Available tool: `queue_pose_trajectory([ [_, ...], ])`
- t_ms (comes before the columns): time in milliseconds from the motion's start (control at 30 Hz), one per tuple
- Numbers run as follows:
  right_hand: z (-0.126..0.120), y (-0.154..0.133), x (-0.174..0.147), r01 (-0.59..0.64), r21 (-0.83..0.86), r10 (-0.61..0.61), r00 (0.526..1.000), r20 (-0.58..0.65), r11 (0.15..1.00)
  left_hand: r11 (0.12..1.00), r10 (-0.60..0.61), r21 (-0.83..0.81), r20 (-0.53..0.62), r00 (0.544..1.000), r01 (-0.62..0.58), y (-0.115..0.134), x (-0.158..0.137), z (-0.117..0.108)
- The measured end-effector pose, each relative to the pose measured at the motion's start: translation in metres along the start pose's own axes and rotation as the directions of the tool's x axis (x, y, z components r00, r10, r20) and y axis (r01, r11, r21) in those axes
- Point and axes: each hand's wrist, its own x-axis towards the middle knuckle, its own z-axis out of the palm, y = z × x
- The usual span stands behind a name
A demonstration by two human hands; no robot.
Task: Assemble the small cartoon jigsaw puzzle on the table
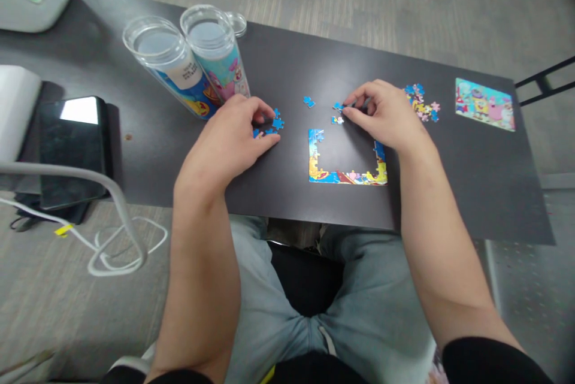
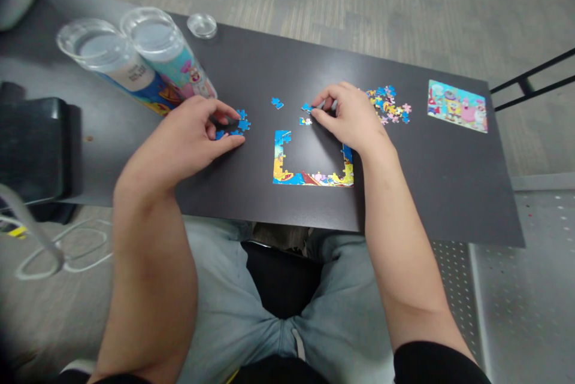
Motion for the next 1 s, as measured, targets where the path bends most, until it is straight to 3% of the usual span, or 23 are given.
queue_pose_trajectory([
  [133,0.001,-0.004,0.002,-0.008,0.033,0.005,0.997,0.083,0.999,0.999,-0.037,-0.005,0.016,0.999,0.037,-0.009,-0.003,-0.004],
  [267,0.002,-0.015,0.003,-0.042,0.049,0.034,0.989,0.145,0.998,0.996,-0.090,0.024,0.007,0.996,0.090,-0.001,-0.002,-0.001],
  [500,0.011,-0.017,0.001,-0.002,0.085,-0.003,0.999,0.051,0.996,0.994,-0.085,0.063,-0.115,0.990,0.092,0.013,0.007,0.024],
  [700,0.008,-0.015,0.000,-0.015,0.089,0.006,0.995,0.103,0.996,0.996,-0.086,-0.015,-0.137,0.987,0.085,0.003,0.013,0.031],
  [1000,0.007,-0.015,0.002,-0.005,0.154,-0.015,0.992,0.128,0.988,0.994,-0.107,0.001,-0.220,0.970,0.110,-0.002,0.011,0.035],
])
